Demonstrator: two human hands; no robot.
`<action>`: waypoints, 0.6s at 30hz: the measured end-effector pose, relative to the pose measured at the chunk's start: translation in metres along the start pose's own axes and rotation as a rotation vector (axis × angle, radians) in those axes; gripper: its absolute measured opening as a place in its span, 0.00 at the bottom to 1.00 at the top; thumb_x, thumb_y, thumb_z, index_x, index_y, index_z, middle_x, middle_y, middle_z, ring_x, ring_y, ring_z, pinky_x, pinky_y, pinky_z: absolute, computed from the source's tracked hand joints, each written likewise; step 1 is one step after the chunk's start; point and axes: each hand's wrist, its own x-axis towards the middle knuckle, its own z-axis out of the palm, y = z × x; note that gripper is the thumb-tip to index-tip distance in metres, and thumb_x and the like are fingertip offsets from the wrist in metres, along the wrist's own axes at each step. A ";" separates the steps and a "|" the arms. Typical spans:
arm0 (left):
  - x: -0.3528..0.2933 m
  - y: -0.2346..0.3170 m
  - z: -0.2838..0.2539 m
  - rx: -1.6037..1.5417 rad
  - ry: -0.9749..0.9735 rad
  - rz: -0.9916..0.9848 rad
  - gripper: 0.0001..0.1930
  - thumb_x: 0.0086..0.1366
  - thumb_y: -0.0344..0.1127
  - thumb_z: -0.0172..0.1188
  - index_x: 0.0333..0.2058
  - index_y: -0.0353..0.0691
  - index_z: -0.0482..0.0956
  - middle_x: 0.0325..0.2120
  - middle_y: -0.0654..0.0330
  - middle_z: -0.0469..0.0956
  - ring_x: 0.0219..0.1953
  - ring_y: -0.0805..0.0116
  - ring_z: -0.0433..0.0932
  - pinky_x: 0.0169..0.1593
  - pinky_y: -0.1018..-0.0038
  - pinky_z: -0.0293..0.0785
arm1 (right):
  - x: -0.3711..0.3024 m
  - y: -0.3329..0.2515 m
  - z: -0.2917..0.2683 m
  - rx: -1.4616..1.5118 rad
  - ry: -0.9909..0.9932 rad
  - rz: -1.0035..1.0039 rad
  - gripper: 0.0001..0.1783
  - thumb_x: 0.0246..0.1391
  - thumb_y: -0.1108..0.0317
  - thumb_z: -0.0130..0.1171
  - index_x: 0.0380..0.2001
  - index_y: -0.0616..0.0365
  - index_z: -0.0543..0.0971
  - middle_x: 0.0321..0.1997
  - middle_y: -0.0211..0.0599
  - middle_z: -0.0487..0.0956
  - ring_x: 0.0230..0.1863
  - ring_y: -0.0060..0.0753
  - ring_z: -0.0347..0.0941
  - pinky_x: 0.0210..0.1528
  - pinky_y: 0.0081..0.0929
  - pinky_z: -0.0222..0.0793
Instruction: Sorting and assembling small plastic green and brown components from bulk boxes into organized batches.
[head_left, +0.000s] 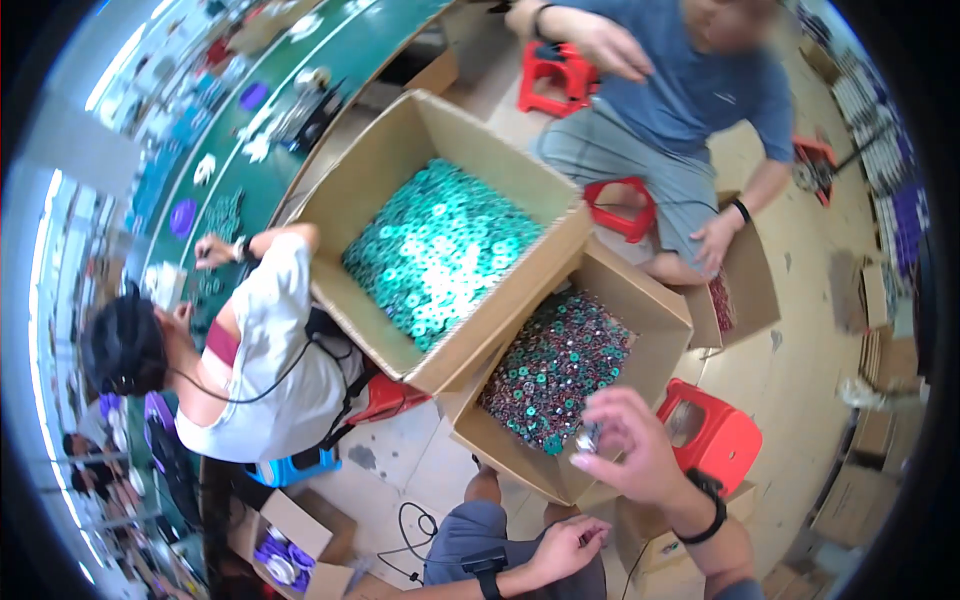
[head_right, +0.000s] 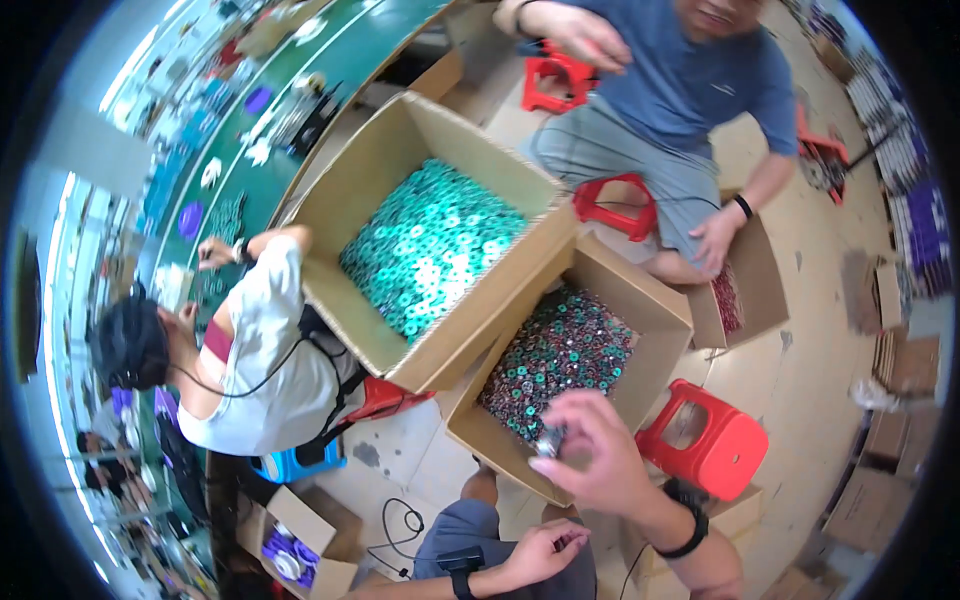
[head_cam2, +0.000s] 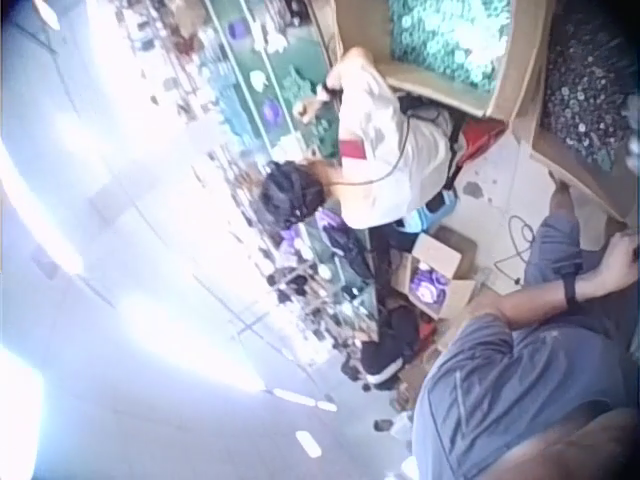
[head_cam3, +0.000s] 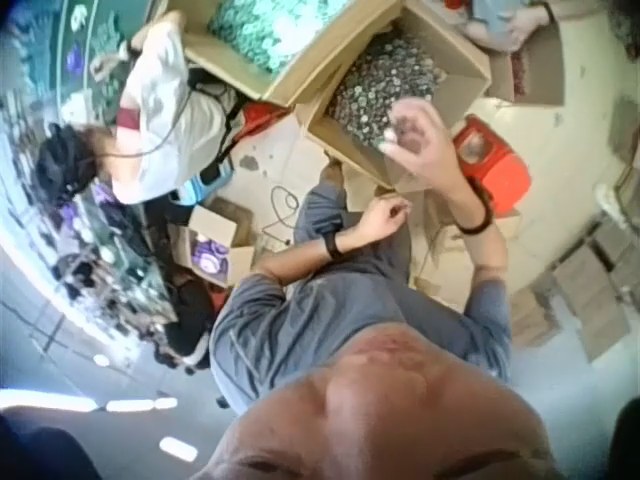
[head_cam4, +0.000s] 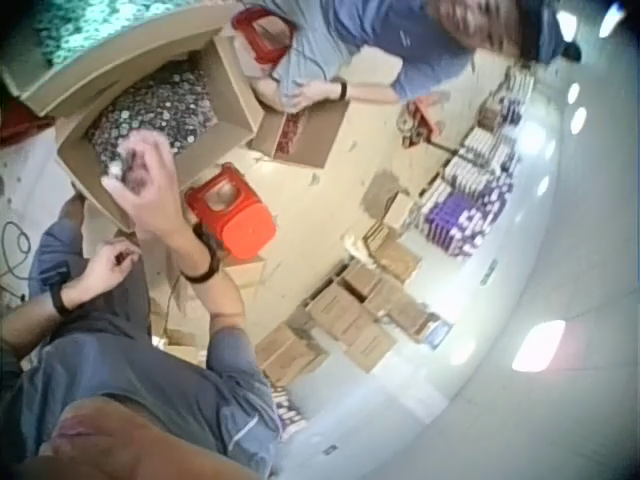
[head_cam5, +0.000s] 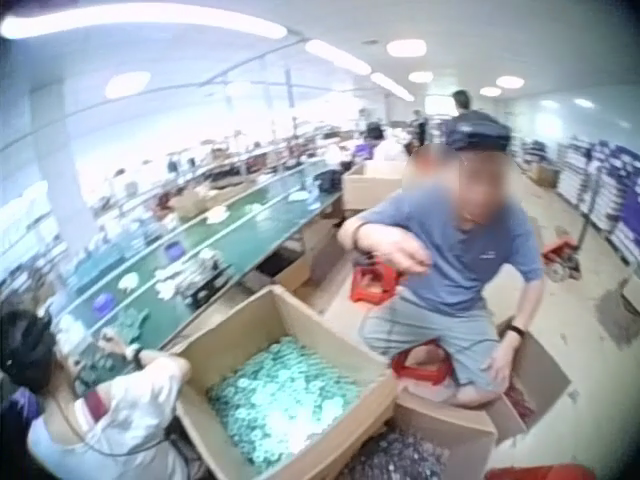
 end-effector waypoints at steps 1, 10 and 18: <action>-0.003 -0.005 -0.015 0.028 0.056 -0.003 0.08 0.63 0.29 0.60 0.40 0.36 0.81 0.27 0.60 0.78 0.25 0.73 0.76 0.32 0.77 0.74 | 0.040 -0.012 0.022 0.002 -0.060 0.001 0.23 0.41 0.72 0.72 0.42 0.58 0.75 0.49 0.37 0.69 0.41 0.22 0.73 0.37 0.19 0.75; -0.011 -0.024 -0.106 -0.209 0.201 -0.083 0.08 0.64 0.30 0.59 0.40 0.36 0.81 0.26 0.60 0.77 0.22 0.76 0.72 0.29 0.79 0.70 | 0.366 0.071 0.182 -0.892 -0.163 0.162 0.29 0.32 0.60 0.74 0.42 0.53 0.79 0.47 0.45 0.75 0.49 0.47 0.73 0.52 0.38 0.72; -0.028 -0.027 -0.150 -0.140 0.229 -0.177 0.06 0.62 0.31 0.62 0.37 0.37 0.81 0.24 0.62 0.77 0.22 0.77 0.75 0.27 0.80 0.72 | 0.393 0.193 0.239 -0.708 0.172 0.626 0.18 0.56 0.71 0.52 0.50 0.62 0.76 0.64 0.58 0.62 0.56 0.58 0.71 0.57 0.49 0.70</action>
